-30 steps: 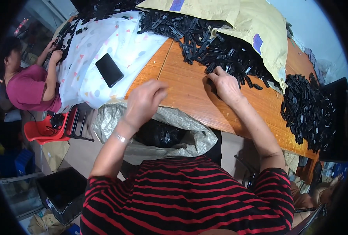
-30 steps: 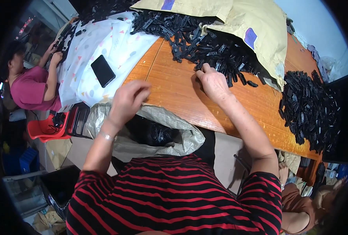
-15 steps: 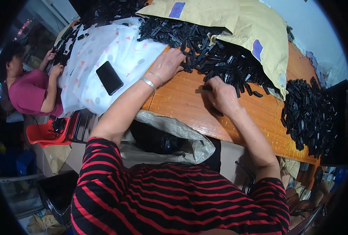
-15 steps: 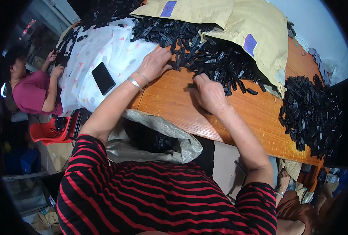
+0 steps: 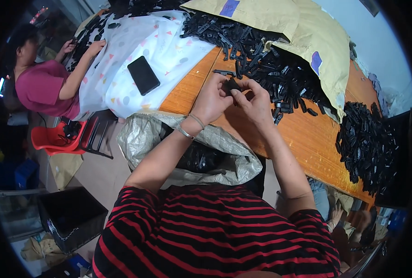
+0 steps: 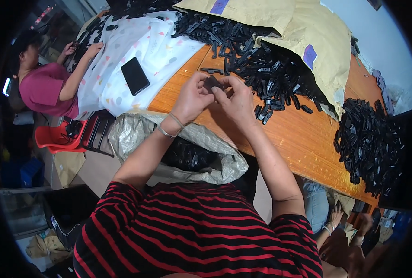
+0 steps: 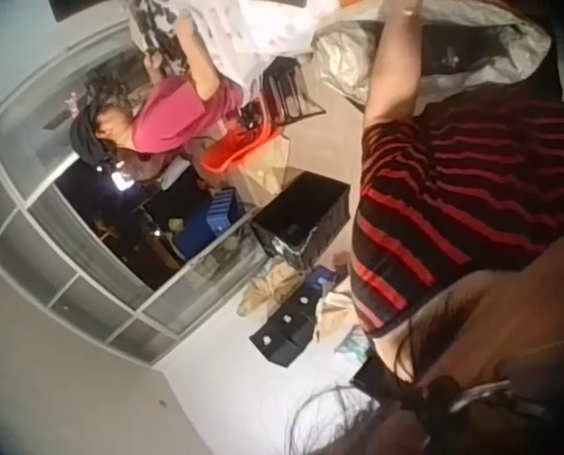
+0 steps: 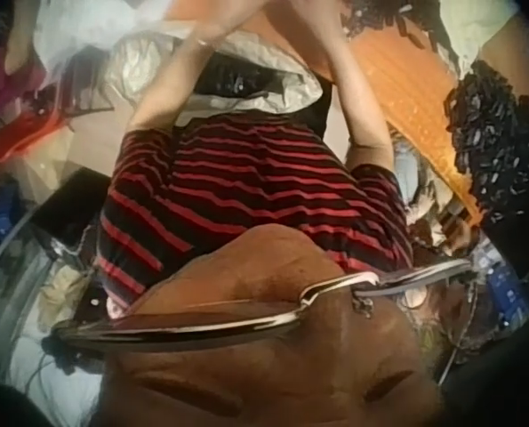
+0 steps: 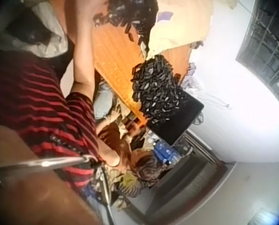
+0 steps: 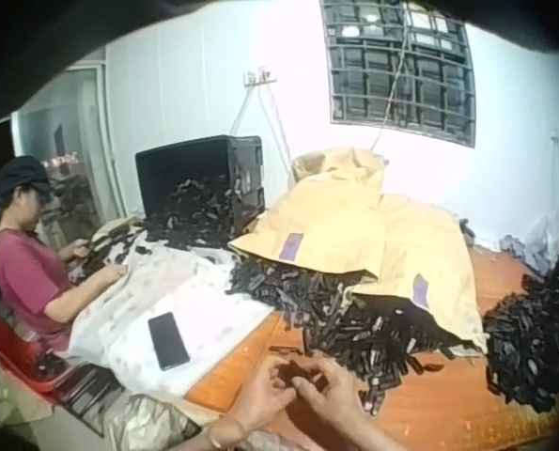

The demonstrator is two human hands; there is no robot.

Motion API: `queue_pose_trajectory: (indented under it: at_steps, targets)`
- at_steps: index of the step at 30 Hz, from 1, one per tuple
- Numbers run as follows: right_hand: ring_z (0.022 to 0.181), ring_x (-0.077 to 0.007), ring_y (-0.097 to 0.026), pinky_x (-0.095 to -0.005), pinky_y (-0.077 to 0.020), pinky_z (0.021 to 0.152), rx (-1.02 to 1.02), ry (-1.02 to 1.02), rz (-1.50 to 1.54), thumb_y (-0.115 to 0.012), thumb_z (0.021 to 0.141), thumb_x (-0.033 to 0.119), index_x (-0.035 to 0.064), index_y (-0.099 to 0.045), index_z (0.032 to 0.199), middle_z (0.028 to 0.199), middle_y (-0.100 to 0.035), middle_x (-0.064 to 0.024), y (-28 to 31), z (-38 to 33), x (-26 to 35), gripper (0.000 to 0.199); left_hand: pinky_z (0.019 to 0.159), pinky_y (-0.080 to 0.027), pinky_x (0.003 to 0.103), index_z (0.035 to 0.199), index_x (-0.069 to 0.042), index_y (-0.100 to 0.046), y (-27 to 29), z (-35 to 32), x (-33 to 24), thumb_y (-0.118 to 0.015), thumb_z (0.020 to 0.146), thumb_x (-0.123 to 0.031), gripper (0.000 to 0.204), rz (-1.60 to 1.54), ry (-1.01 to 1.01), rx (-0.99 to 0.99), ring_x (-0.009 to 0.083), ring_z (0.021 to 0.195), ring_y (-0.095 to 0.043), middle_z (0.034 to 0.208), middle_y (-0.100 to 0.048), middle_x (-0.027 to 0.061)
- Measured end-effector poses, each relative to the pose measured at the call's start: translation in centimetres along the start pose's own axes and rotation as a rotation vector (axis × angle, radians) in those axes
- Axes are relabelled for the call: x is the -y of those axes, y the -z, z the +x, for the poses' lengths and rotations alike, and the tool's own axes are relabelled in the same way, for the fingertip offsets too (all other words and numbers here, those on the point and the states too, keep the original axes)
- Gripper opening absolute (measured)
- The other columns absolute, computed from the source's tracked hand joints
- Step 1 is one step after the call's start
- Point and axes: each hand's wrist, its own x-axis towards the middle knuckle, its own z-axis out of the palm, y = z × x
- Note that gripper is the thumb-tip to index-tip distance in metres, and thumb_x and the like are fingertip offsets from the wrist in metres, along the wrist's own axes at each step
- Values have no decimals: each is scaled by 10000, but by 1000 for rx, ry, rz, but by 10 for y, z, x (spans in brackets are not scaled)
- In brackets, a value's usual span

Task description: The recorder is inspecting and sorting small black plastic components into a large sack on a workshop table.

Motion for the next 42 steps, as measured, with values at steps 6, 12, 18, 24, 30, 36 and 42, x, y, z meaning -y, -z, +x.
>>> queue_pose_trajectory:
  at_steps: [6,12,18,24,30,36,42]
  targets:
    - [610,-50,-581,-197,-457,546,-21,-16,104,-691,860,72,-15,-644,1004,687,-627,-11,1,-2,10,175,729,-530,239,1157,19,-490,15,-10,-15,-610,851,49,330,-420,121,86,115,875,-631,1005,-629,66]
    - [616,-47,-567,-197,-452,555,-23,22,121,-679,863,56,-20,-657,1031,773,-626,-22,2,-3,18,186,730,-530,212,1195,20,-516,16,-16,-21,-634,863,14,352,-529,203,15,93,890,-624,1025,-634,65]
    - [641,-64,-587,-210,-459,567,-41,106,41,-658,861,24,-31,-654,1054,889,-605,-47,3,-7,24,200,744,-531,207,1188,27,-536,16,-13,-21,-634,842,48,361,-464,138,-45,81,887,-621,1034,-627,59]
    - [628,-73,-586,-222,-460,564,-38,73,-9,-678,839,13,-25,-648,982,864,-600,-47,-4,-10,28,151,768,-527,209,1161,32,-539,16,-14,-20,-608,838,81,333,-418,77,-78,82,895,-621,1023,-616,60]
    - [647,-77,-588,-231,-456,559,-73,106,-24,-725,782,5,-8,-631,904,832,-595,-37,-5,-10,21,154,801,-520,223,1180,32,-531,12,-19,-34,-619,838,66,354,-333,-8,-88,93,907,-620,1014,-609,64]
    - [665,-121,-618,-245,-504,578,-105,255,-105,-747,744,15,19,-630,898,803,-590,-59,-10,-11,29,194,861,-505,268,1198,10,-551,4,-33,-42,-641,850,25,360,45,-233,-178,133,968,-617,1062,-622,74]
    - [820,-134,-659,-262,-546,684,15,110,108,-728,779,29,-1,-585,1025,937,-635,-63,-11,-17,30,286,786,-530,317,1064,-2,-607,11,-37,-55,-657,803,28,267,344,-398,-141,231,882,-660,944,-638,123]
